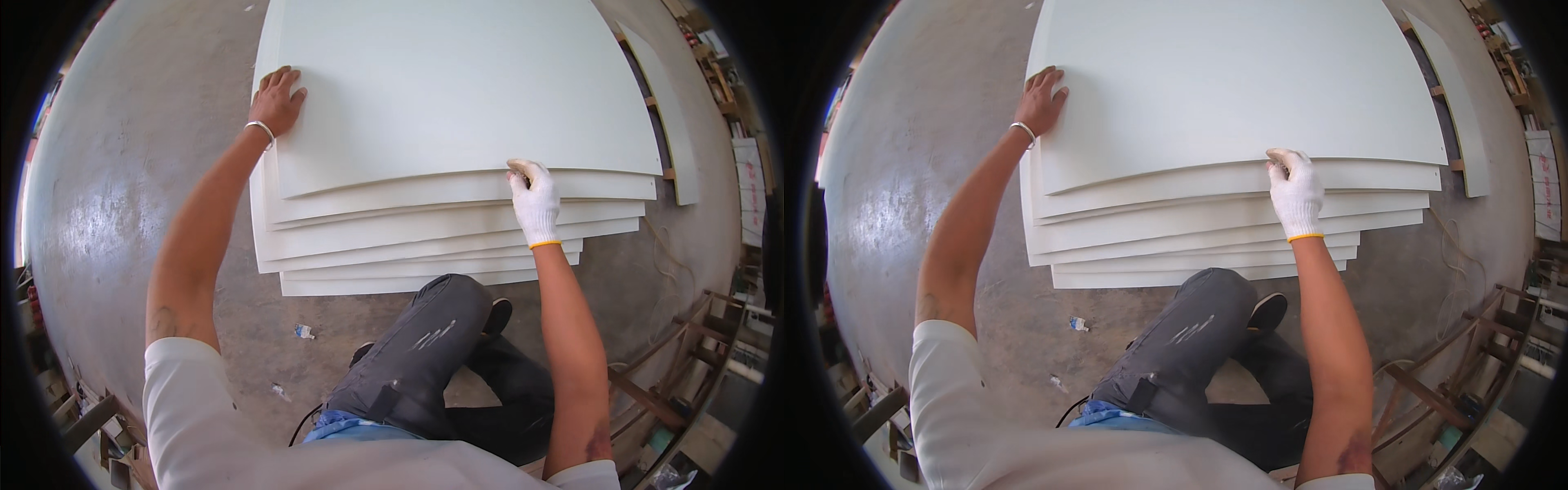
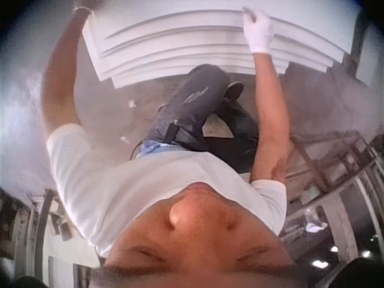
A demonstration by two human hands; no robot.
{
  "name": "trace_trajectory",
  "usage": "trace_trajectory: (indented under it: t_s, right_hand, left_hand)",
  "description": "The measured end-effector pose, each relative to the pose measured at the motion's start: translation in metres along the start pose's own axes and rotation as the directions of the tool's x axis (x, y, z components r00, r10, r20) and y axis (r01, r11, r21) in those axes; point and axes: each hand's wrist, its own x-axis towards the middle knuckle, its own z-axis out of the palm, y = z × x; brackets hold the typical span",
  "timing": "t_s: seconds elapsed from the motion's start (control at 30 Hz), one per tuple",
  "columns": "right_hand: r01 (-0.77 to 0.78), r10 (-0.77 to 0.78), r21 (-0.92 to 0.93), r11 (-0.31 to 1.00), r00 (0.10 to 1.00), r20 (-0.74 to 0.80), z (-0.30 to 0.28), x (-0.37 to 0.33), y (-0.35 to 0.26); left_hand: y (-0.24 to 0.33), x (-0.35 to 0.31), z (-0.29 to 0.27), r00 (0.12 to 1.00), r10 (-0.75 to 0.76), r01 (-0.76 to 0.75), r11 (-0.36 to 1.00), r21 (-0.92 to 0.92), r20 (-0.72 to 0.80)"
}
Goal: The person kneels beside a stack of white panels and uses a small blade to scrape edges, then wipes the top panel with a cloth. They briefly stand to retrieve a blade from a table and return to continue scraping and wiping the panels.
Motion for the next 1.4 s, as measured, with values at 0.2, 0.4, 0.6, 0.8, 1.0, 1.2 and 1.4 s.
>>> trace_trajectory:
  t_s: [0.2, 0.4, 0.6, 0.8, 1.0, 1.2, 1.4]
  right_hand:
    - [0.067, -0.063, -0.096, 0.993, 0.997, 0.046, -0.004, 0.016, 0.020]
    - [0.264, -0.256, -0.190, 0.945, 0.964, 0.067, 0.006, 0.018, 0.013]
    - [0.361, -0.355, -0.124, 0.924, 0.932, 0.068, 0.022, 0.015, 0.004]
    - [0.500, -0.498, -0.173, 0.848, 0.865, 0.057, 0.044, 0.006, -0.017]
    - [0.579, -0.579, -0.174, 0.796, 0.813, 0.056, 0.074, -0.005, -0.053]
    - [0.641, -0.641, -0.157, 0.751, 0.765, 0.059, 0.108, -0.017, -0.085]
    - [0.684, -0.686, -0.163, 0.711, 0.726, 0.052, 0.138, -0.029, -0.125]
  left_hand:
    - [0.006, 0.003, 0.022, 0.997, -0.035, 0.035, 0.999, 0.008, -0.063]
    - [0.003, 0.001, 0.020, 0.995, 0.001, -0.001, 1.000, -0.004, -0.100]
    - [0.010, -0.001, 0.017, 0.996, -0.032, 0.031, 0.999, -0.011, -0.086]
    - [0.013, -0.001, 0.019, 0.993, -0.055, 0.052, 0.998, -0.038, -0.103]
    - [0.017, -0.001, 0.019, 0.992, -0.092, 0.091, 0.996, -0.025, -0.090]
    - [0.034, 0.001, -0.006, 0.967, -0.180, 0.200, 0.975, -0.099, 0.180]
    - [0.033, 0.002, -0.002, 0.983, -0.143, 0.146, 0.989, -0.017, 0.116]
